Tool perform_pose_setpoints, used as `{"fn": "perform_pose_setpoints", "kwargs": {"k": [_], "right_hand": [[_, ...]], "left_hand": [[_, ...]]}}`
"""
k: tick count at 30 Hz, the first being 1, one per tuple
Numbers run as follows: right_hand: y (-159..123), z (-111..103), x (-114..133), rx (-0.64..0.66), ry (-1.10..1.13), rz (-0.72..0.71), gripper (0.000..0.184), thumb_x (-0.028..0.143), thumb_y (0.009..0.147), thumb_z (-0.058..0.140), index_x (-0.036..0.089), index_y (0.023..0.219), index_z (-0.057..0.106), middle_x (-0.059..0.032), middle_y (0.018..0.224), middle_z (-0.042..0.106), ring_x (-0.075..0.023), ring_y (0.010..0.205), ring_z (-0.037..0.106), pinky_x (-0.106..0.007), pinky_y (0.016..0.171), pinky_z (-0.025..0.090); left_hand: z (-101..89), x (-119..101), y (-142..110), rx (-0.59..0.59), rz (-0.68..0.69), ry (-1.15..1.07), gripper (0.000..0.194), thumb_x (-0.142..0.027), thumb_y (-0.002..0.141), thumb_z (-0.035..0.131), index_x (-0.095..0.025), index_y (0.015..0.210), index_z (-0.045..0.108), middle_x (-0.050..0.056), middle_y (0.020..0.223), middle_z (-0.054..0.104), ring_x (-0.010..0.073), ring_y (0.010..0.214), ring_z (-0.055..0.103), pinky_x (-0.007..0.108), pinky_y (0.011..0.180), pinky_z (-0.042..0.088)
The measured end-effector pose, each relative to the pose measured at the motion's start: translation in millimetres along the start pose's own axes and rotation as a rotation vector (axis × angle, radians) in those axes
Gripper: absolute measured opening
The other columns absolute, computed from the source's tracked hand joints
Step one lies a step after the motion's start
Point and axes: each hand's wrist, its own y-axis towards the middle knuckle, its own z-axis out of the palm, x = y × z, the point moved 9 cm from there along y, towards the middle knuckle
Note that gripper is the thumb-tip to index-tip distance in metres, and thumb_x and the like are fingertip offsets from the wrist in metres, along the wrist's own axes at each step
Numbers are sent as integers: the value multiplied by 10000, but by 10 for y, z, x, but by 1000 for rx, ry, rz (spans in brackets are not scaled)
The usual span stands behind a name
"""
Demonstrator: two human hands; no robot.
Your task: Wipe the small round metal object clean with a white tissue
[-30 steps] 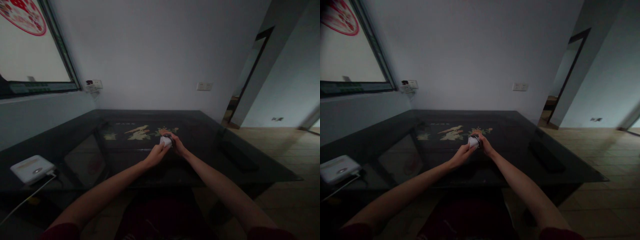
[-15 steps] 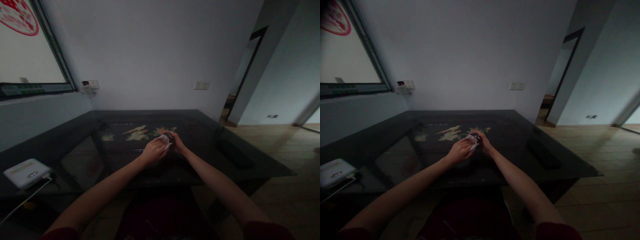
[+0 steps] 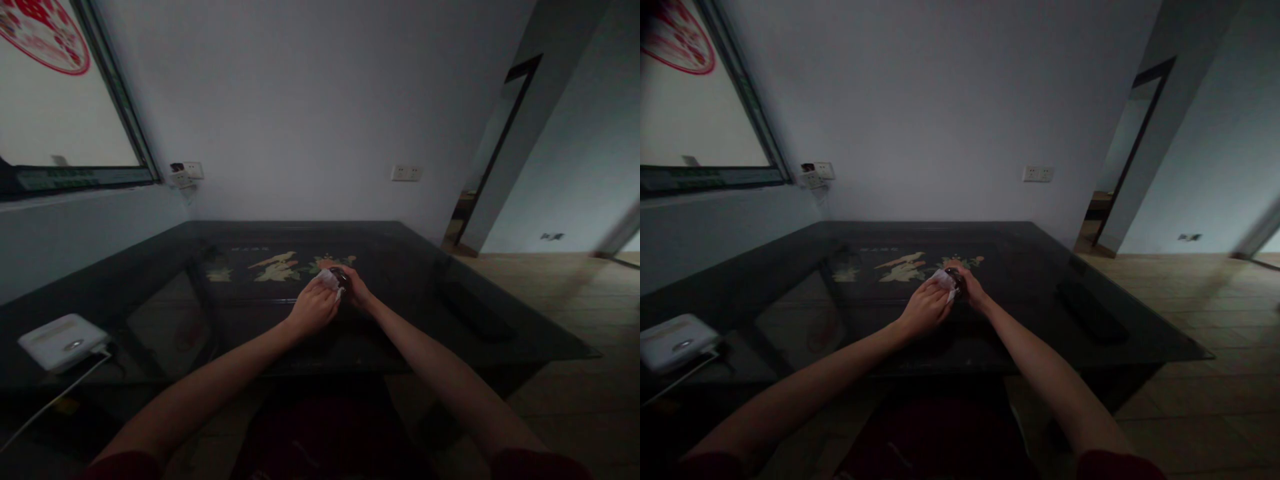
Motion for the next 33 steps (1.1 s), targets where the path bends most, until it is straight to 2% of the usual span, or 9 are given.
{"fn": "perform_pose_setpoints", "kwargs": {"k": [3,8,10,15,19,22,26,30,33], "right_hand": [[-13,38,-20,33,-45,-10,273,450,750,568,219,792,707,-9,768,703,-175,743,607,-277,707,455],[-46,49,52,47,-74,-46,306,492,753,557,226,808,700,-14,791,703,-190,760,609,-288,704,457],[-56,64,75,62,-68,-55,310,500,745,560,234,823,699,-5,796,700,-186,747,605,-285,690,458],[-61,87,102,80,-63,-94,352,524,736,559,227,868,694,-12,835,687,-187,775,596,-281,700,443],[-52,68,102,60,-68,-97,358,534,724,565,232,876,682,-15,864,694,-196,791,598,-284,691,434],[-39,44,116,39,-37,-98,344,530,689,596,240,858,673,-2,838,699,-191,776,600,-277,679,436],[-20,27,89,39,13,-76,371,553,672,608,251,879,669,20,777,694,-171,693,589,-264,621,435],[-17,19,66,31,12,-87,343,539,698,605,254,879,665,23,788,696,-164,712,602,-257,636,444],[-22,11,60,17,-22,-82,330,526,708,594,244,862,670,11,804,699,-173,748,609,-260,650,449]], "left_hand": [[46,20,2,57,-56,-90,348,-266,959,320,-150,853,631,91,828,689,210,850,649,406,936,474],[199,158,-43,108,-212,-340,297,-282,964,312,-172,869,571,79,890,673,197,866,639,314,801,509],[233,175,-46,118,-229,-377,283,-267,960,318,-170,856,563,79,874,668,192,846,640,305,786,509],[111,96,14,76,-116,-234,256,-240,941,359,-163,860,590,84,841,683,203,894,638,380,988,431],[40,74,20,68,-55,-85,290,-274,946,372,-161,902,636,73,845,705,189,865,657,402,1037,386],[4,74,6,16,-26,-27,289,-282,941,394,-166,1024,645,76,992,716,190,967,651,426,1103,314],[2,81,-7,-52,-24,81,361,-282,921,421,-149,1216,581,90,1237,642,199,1195,552,435,1177,200],[45,91,-9,-27,-49,136,398,-271,913,414,-128,1257,553,99,1292,605,204,1245,511,439,1197,151],[60,60,-6,27,-43,120,385,-234,890,441,-117,1237,561,109,1254,621,217,1233,517,442,1195,156]]}}
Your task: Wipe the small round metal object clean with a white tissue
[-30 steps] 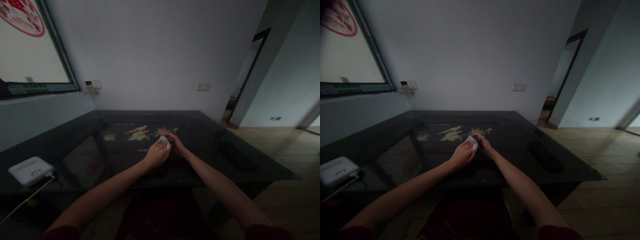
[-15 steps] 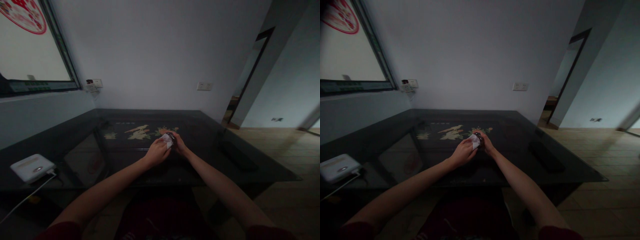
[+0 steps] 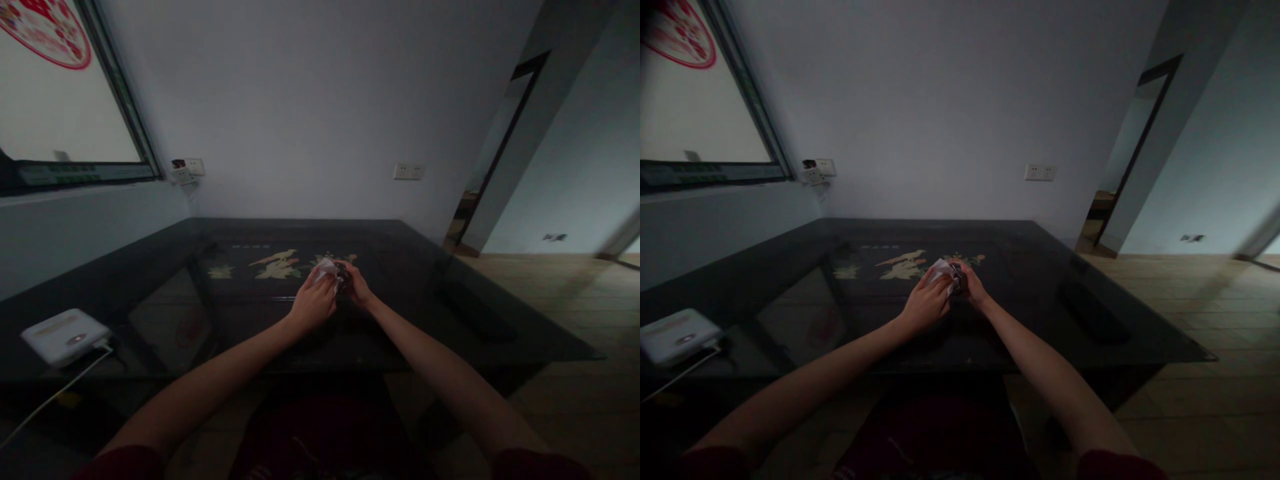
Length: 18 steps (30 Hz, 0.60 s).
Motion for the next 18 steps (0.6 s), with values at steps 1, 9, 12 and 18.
{"fn": "perform_pose_setpoints", "kwargs": {"k": [1,9,12,18], "right_hand": [[-1,-3,-2,-2,-12,5,330,523,712,590,242,864,672,8,815,703,-178,760,612,-264,654,451],[2,29,-13,69,-55,-24,345,540,704,588,234,828,688,-8,805,704,-210,819,628,-303,746,455],[-19,67,-55,110,-34,21,383,561,732,557,243,901,685,-15,871,710,-218,845,635,-312,731,462],[-13,44,-93,71,104,60,354,533,759,572,265,978,650,-4,961,713,-207,925,642,-310,768,478]], "left_hand": [[-1,-20,1,20,9,-15,374,-222,880,455,-115,1221,569,111,1229,632,221,1219,526,439,1190,172],[135,-1,-18,270,-136,-284,223,-209,924,385,-138,924,597,100,947,690,212,896,651,323,813,509],[178,43,-26,282,-206,-389,231,-209,939,363,-146,902,582,94,945,685,196,849,658,294,747,511],[55,-27,28,97,-54,-309,377,-137,880,420,-76,1243,495,164,1208,623,223,1171,550,357,1024,419]]}}
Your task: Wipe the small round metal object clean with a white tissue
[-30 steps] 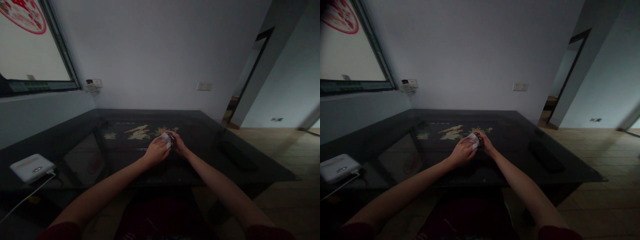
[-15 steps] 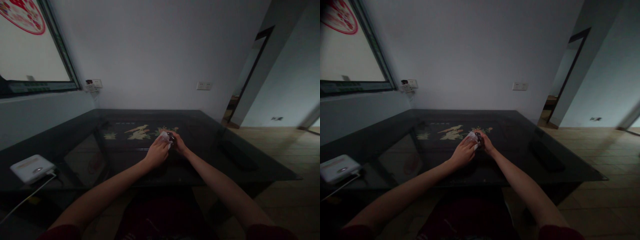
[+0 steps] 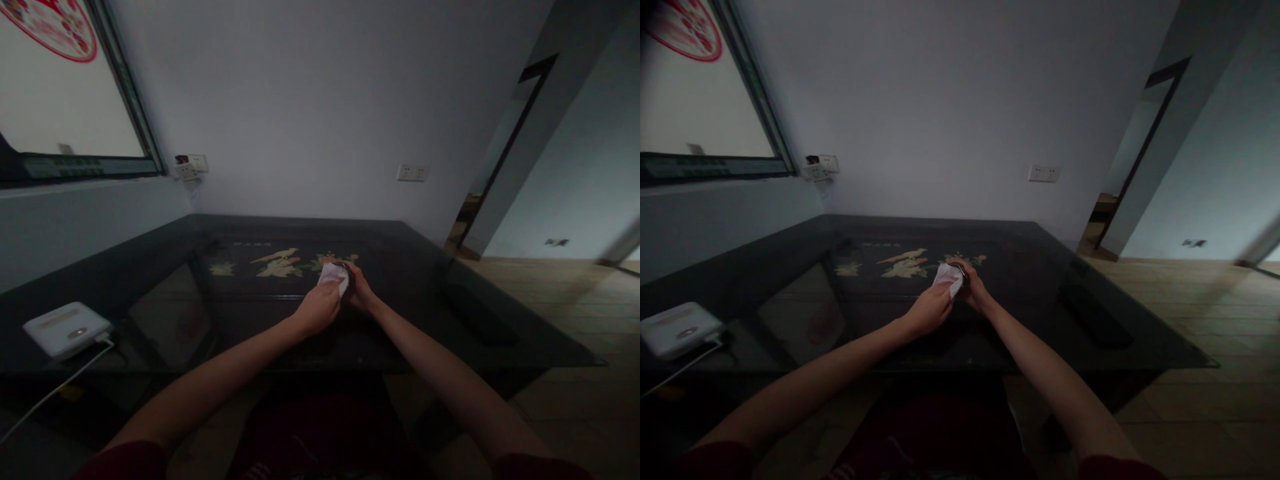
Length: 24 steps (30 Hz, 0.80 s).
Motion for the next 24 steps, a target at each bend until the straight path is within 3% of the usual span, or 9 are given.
{"fn": "perform_pose_setpoints", "kwargs": {"k": [5,10,15,19,24], "right_hand": [[42,-35,-115,-18,78,111,361,542,787,564,237,953,661,-15,868,723,-180,831,647,-274,708,468],[44,-64,-163,-55,89,140,361,525,819,530,218,922,689,-16,788,726,-163,717,631,-256,624,445],[-19,9,-177,-9,7,151,405,553,800,529,205,914,700,-16,731,711,-163,654,618,-258,585,429],[-29,59,-132,34,-38,106,417,555,780,542,191,883,716,-27,752,723,-177,713,639,-284,708,467],[7,8,-168,20,-3,123,436,581,778,516,210,884,720,-31,804,738,-206,790,669,-340,822,482]], "left_hand": [[-45,27,-9,-63,22,237,388,-133,893,426,-111,1268,520,130,1290,599,228,1240,512,405,1094,329],[-86,-40,-17,-76,14,340,304,-132,894,431,-94,1143,601,137,1135,676,237,1099,602,413,1043,371],[-38,-150,-8,23,84,263,203,-151,849,490,-105,985,634,101,914,707,232,922,649,397,966,439],[24,-88,-21,83,42,108,191,-144,843,475,-127,979,607,93,966,697,216,966,638,357,964,461],[67,-64,-25,58,51,-8,331,-97,840,443,-116,1155,541,108,1153,654,202,1170,553,344,1071,395]]}}
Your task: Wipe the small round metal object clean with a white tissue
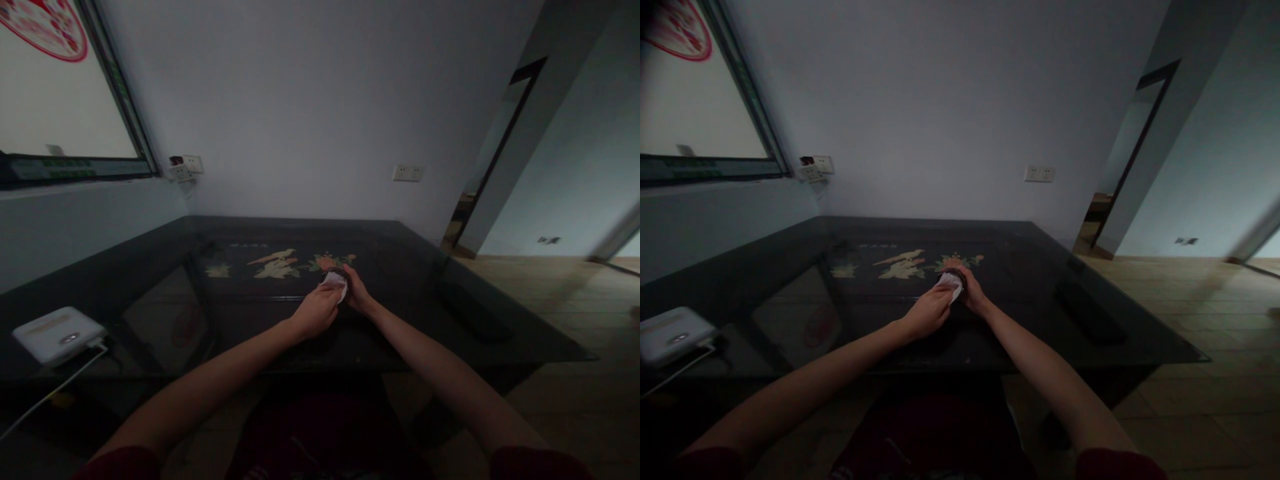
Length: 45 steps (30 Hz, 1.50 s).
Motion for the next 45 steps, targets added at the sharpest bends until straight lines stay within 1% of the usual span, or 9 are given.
{"fn": "perform_pose_setpoints", "kwargs": {"k": [3,8,14,21,26,30,35,40,45], "right_hand": [[2,-36,1,-26,-8,-6,443,593,785,507,216,885,717,-35,800,734,-211,792,670,-342,801,487],[-6,-39,20,-77,-27,-6,394,560,782,536,222,873,717,-19,768,730,-186,697,641,-289,647,471],[55,-98,25,-130,6,-26,378,556,767,550,218,836,705,-1,702,708,-153,612,594,-248,549,416],[42,-99,-14,-115,-35,27,391,560,762,555,215,868,706,-2,685,700,-142,552,562,-238,486,368],[7,16,36,-35,-121,-38,404,579,735,583,213,840,718,-11,729,717,-163,649,610,-261,592,427],[1,-4,55,-55,-135,-51,438,604,740,567,206,847,715,-25,769,723,-187,717,633,-289,670,447],[13,-22,97,-71,-131,-87,432,611,751,554,225,847,722,-18,798,728,-194,757,638,-297,704,450],[39,-60,88,-83,-121,-99,419,607,730,583,225,831,725,-13,789,725,-189,753,635,-295,723,454],[72,-127,46,-95,-135,-79,429,611,716,601,219,838,723,-14,777,725,-187,740,640,-302,725,460]], "left_hand": [[8,13,17,15,-8,26,321,-110,843,443,-120,1147,545,114,1135,661,213,1156,562,357,1050,413],[-30,55,24,78,-58,148,214,-179,843,482,-138,1003,618,103,937,707,223,956,646,361,982,441],[-196,59,2,-47,-69,215,290,-159,872,465,-155,1121,614,103,1130,683,220,1106,596,419,1081,312],[-205,61,-8,-60,-79,226,221,-174,863,473,-160,998,648,97,1012,705,227,1001,626,431,1030,345],[-101,44,-4,30,-70,152,154,-201,839,496,-163,880,639,89,884,705,222,896,642,395,975,413],[5,150,-8,99,-188,10,159,-158,842,452,-174,849,610,77,879,688,208,864,638,318,812,484],[75,245,-14,97,-292,-130,186,-158,891,404,-173,856,586,56,826,679,178,743,644,266,675,466],[33,222,1,87,-229,-11,158,-167,865,444,-165,861,602,86,871,687,210,828,650,297,735,485],[-1,109,11,83,-77,131,187,-181,849,492,-156,960,640,101,941,700,226,938,639,359,927,461]]}}
